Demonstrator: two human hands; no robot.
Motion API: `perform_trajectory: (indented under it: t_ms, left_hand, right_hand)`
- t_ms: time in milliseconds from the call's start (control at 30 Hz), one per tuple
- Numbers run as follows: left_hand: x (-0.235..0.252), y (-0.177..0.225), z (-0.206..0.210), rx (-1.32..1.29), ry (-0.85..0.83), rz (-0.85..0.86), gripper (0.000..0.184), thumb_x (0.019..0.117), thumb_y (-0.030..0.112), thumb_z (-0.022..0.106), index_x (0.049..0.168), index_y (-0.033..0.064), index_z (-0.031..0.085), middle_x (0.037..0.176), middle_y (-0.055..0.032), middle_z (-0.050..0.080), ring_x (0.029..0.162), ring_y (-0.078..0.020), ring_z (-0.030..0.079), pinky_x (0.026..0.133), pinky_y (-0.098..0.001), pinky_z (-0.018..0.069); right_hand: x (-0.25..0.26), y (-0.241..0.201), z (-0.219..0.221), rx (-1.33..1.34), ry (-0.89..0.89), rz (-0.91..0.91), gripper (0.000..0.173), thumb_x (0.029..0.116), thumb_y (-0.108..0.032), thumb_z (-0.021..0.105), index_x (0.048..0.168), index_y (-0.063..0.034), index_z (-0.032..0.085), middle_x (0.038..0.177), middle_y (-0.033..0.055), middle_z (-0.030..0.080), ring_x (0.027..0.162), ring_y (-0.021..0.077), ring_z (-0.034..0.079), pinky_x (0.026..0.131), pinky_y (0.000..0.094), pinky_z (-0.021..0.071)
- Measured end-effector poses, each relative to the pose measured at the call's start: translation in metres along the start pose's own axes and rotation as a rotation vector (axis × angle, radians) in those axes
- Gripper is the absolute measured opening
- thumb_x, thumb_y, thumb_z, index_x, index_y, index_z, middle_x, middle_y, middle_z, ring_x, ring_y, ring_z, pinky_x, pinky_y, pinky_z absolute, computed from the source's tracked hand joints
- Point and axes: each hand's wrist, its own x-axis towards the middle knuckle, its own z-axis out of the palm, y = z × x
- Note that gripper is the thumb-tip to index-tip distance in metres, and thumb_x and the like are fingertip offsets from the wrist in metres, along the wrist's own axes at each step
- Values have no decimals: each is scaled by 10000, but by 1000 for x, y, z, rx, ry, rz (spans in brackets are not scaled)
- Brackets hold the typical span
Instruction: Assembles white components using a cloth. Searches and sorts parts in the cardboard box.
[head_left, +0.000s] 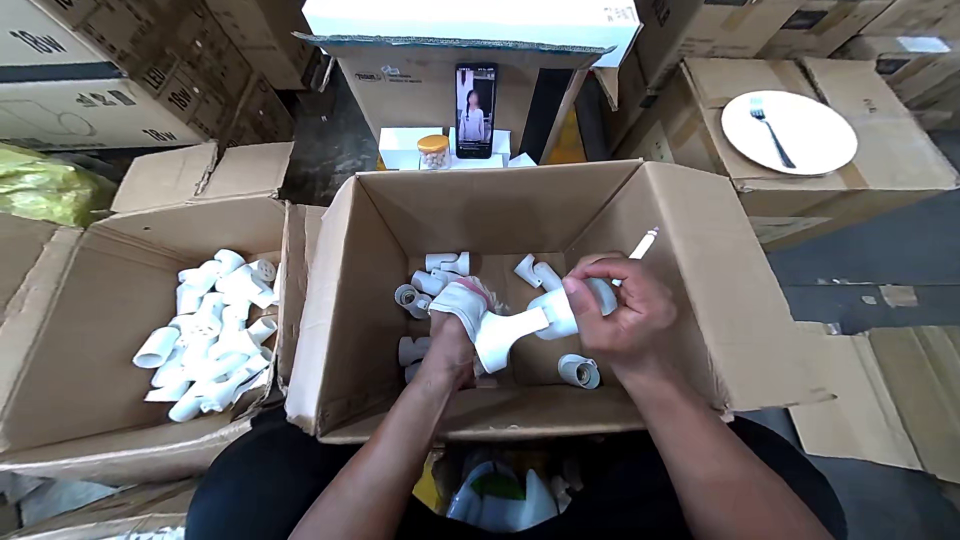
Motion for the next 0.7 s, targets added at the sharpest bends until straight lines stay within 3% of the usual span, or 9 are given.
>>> perform_trajectory:
  t_ms: [100, 167, 233, 300, 467, 567, 633, 700]
  left_hand:
    - [-2, -3, 2, 85, 31, 143, 107, 923, 6, 565, 1010, 0, 627, 850, -76, 695, 808, -148, 690, 780, -342, 607]
    - [-8, -3, -3, 182, -85, 201, 246, 845, 9, 644, 1086, 12, 597, 899, -5, 717, 858, -77, 703, 823, -296, 609]
    - [-16, 3, -7, 232, -267, 102, 360, 818, 6, 704, 1145, 39, 558, 940, 60, 723, 894, -19, 700, 852, -247, 601]
    - [-18, 9, -6, 219, -370, -76, 372, 829, -46, 673, 1165, 58, 550, 950, 61, 724, 900, -25, 699, 852, -253, 600]
    - [-14, 8, 5, 276, -269, -127, 282, 852, -59, 645, 1121, 9, 593, 905, -9, 716, 848, -61, 696, 817, -265, 604]
    - [-19, 17, -3, 221, -451, -267, 360, 865, -88, 613, 1181, 70, 549, 952, 47, 727, 889, -37, 703, 842, -254, 606]
    - [-24, 15, -2, 219, -481, -243, 403, 842, -99, 636, 1194, 70, 535, 970, 58, 732, 904, -27, 706, 855, -248, 603]
    - [-25, 5, 5, 327, -389, -107, 394, 839, -48, 691, 1208, -9, 558, 988, 1, 726, 922, -44, 703, 880, -253, 599]
  right_hand:
    - [5, -2, 0, -34, 38, 21, 125, 917, -130, 687, 955, -27, 627, 891, 44, 697, 824, 74, 688, 715, 238, 598]
    - [8, -2, -3, -41, 54, 129, 132, 925, -132, 691, 969, -25, 626, 874, 18, 688, 788, 38, 665, 693, 213, 584]
    - [12, 0, -8, 5, 68, 274, 134, 957, -169, 679, 981, -50, 623, 852, -14, 680, 726, 30, 647, 653, 215, 573]
    - [14, 1, -11, 72, 73, 389, 101, 974, -197, 657, 957, -107, 613, 824, -42, 702, 698, 46, 677, 631, 236, 589]
    - [4, -7, 0, 86, -5, 350, 97, 930, -155, 674, 905, -64, 652, 802, -39, 662, 692, 20, 629, 639, 216, 572]
    - [8, -9, -3, 121, -54, 402, 101, 955, -161, 653, 894, -86, 626, 773, -41, 690, 634, 19, 634, 583, 209, 561]
    - [9, -10, -5, 113, -79, 415, 117, 962, -176, 643, 883, -91, 621, 754, -42, 681, 611, 15, 621, 558, 202, 548]
    - [2, -8, -3, 92, -95, 398, 138, 952, -188, 651, 883, -69, 641, 755, -31, 671, 617, 18, 612, 564, 209, 548]
